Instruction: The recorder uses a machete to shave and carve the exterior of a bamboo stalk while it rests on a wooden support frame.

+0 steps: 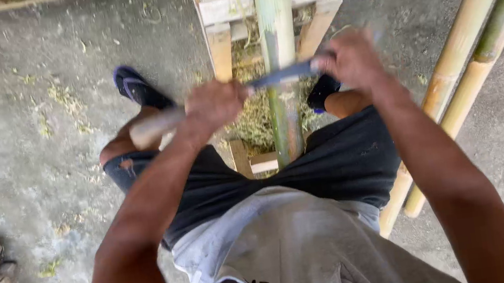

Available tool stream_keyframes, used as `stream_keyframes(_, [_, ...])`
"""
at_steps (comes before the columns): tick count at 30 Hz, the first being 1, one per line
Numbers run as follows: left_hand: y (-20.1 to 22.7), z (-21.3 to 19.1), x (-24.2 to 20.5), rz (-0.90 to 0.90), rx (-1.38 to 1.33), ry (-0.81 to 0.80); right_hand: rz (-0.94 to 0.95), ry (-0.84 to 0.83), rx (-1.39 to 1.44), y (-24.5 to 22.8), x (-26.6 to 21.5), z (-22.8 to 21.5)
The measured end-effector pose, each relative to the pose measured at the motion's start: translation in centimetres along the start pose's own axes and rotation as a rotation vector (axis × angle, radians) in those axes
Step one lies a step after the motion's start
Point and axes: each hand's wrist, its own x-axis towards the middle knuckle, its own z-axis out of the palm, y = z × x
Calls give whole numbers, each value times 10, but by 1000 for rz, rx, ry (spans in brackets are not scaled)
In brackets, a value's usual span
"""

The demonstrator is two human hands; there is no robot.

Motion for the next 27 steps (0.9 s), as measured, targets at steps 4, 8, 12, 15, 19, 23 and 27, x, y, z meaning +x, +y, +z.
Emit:
stream_keyframes(4, [-11,10,8,56,-62,2,27,-108,16,11,-9,5])
stream_keyframes(8, [-29,39,28,34,-154,21,-13,-72,-159,-6,14,-36])
stream_keyframes(12, [-41,68,41,-21,-260,-70,-9,-75,-336,-25,22,-58])
stream_keyframes(15, [-51,85,59,-9,-351,29,-73,-26,-407,-26,36,-57])
stream_keyframes(19, [-64,66,74,-46,-322,32,-113,-2,-448,-15,72,-56])
stream_keyframes(23, [-75,33,86,-41,-342,265,-216,209,-523,4,98,-53])
stream_keyframes(27, [-83,45,96,10,-226,393,-272,297,-489,12,87,-43])
